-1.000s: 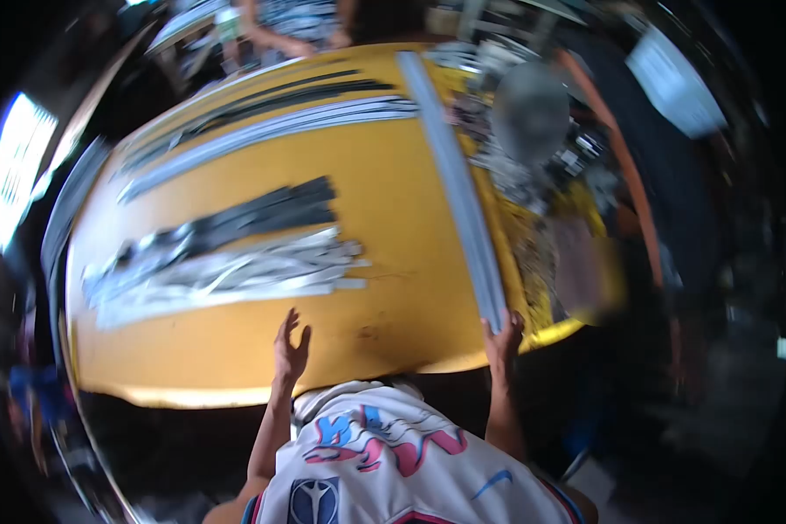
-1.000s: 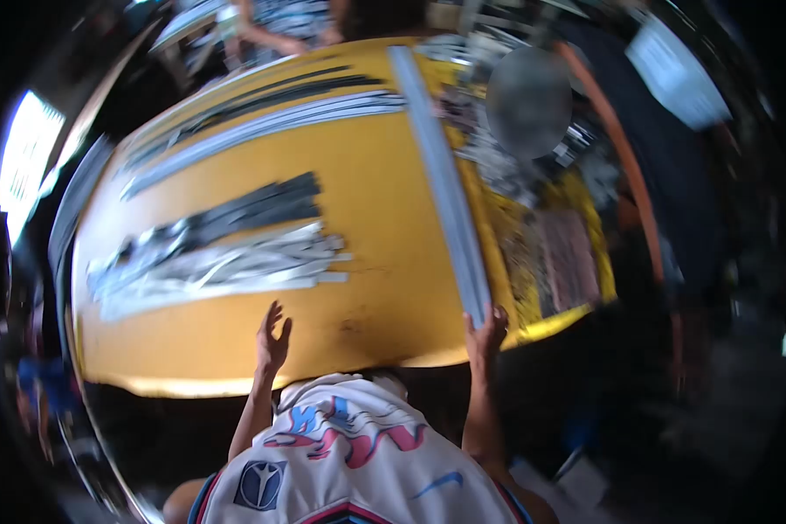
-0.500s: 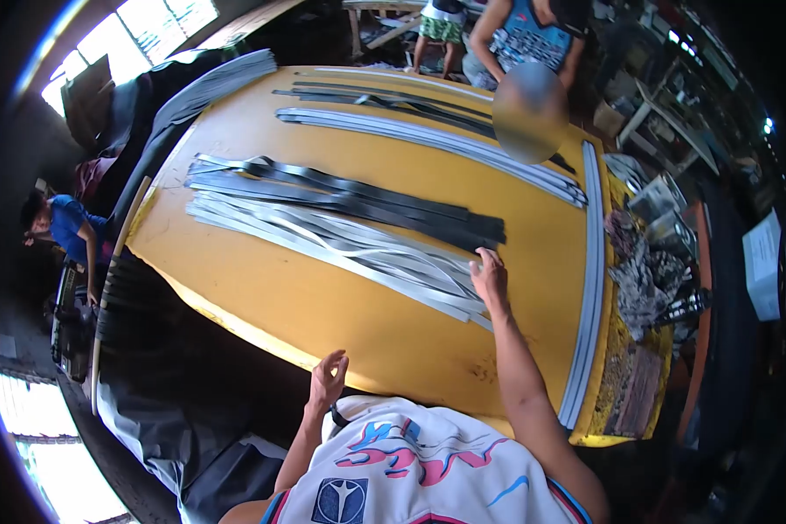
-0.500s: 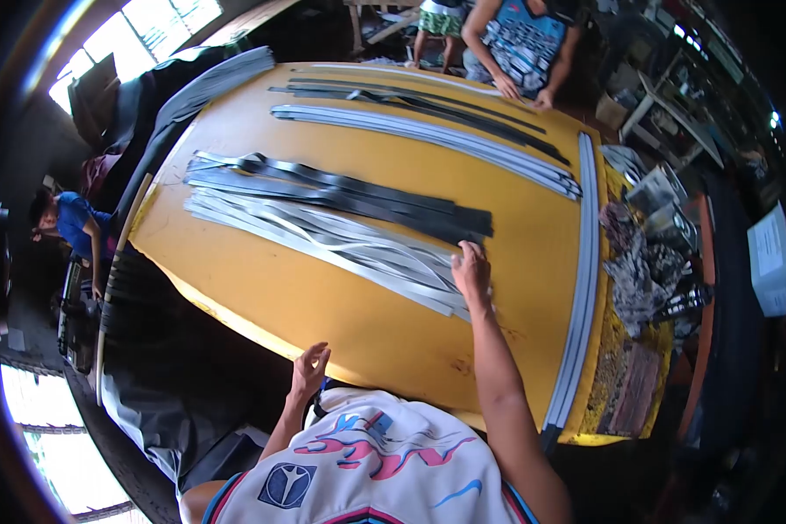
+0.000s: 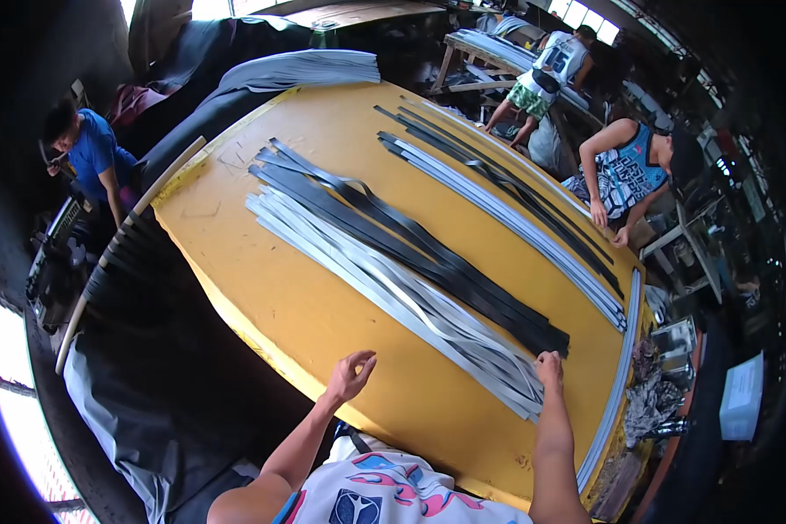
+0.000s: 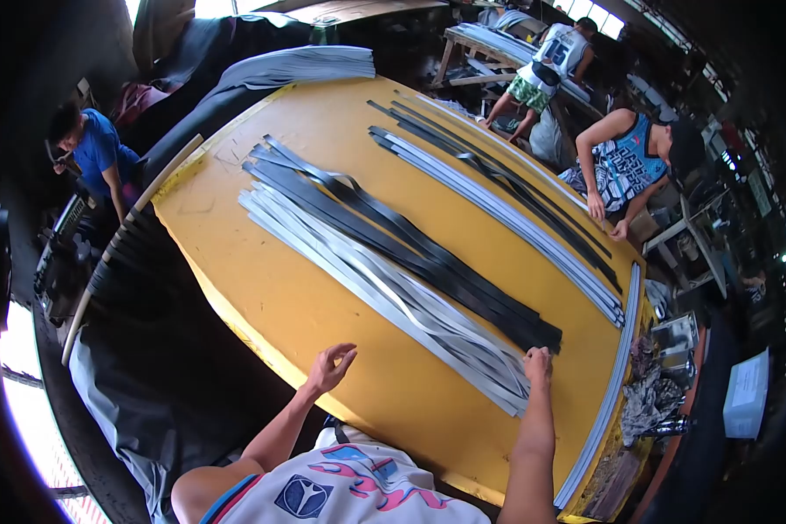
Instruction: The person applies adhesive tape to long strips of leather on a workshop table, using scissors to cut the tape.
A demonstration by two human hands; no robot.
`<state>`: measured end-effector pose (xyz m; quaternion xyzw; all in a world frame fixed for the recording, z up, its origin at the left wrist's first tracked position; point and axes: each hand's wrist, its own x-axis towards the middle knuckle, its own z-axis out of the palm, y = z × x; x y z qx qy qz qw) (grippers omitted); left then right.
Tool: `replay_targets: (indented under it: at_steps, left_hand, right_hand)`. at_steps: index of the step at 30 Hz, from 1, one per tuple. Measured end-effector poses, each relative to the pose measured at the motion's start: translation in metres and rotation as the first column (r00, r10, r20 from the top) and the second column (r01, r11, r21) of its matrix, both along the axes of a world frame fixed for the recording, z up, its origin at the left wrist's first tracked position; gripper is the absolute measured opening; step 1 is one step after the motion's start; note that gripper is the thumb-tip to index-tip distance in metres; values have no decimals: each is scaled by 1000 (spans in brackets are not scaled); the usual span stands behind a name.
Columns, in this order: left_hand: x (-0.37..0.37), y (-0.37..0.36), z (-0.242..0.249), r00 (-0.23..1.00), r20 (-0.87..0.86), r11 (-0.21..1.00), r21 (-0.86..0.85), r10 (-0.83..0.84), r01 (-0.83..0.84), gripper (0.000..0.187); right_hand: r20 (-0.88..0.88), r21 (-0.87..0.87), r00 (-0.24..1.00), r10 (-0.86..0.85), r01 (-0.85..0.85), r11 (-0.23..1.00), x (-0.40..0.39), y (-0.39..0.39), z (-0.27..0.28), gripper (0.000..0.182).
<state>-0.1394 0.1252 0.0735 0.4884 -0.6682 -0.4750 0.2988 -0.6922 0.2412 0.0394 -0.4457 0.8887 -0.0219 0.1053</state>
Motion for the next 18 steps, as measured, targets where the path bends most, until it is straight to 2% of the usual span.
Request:
replay_targets:
  at_steps: [1,3,5,7,11,12,13,15,17,18]
  left_hand:
    - [-2,-9,1,1000,-9,1000,8,-2,2,34]
    - [-12,-22,0,997,-80,1000,-7,1,-2,34]
    - [-19,-25,5,993,-112,998,57,-29,35,34]
    - [-24,-27,3,984,-176,997,79,-1,15,34]
    - [-23,-24,5,987,-139,988,122,-73,91,32]
    - [-21,-25,-1,984,-149,987,116,-96,114,30]
    - [-20,-25,1,982,-165,981,149,-96,121,29]
    - [-17,-30,-6,981,-151,978,149,-120,143,29]
    - [-18,-37,-7,985,-108,973,172,-136,154,30]
    - [-19,-41,-5,982,-110,973,159,-153,169,30]
  right_hand:
    - [-36,81,999,6,-3,997,1,-2,0,31]
    - [-32,96,999,-26,29,995,6,1,3,25]
    - [-17,-106,1000,20,-21,994,17,10,8,21]
    - [83,-46,994,-67,71,996,20,10,14,22]
    - [56,75,997,-51,47,996,19,3,17,29]
    - [-12,-27,996,-86,85,996,19,1,4,28]
    - [32,-4,982,-187,188,982,31,-7,21,28]
    - [5,-72,960,-280,280,957,41,-13,28,37]
    - [-44,-172,968,-247,236,956,33,-9,11,41]
    - [-33,-147,972,-232,225,963,31,-10,10,43]
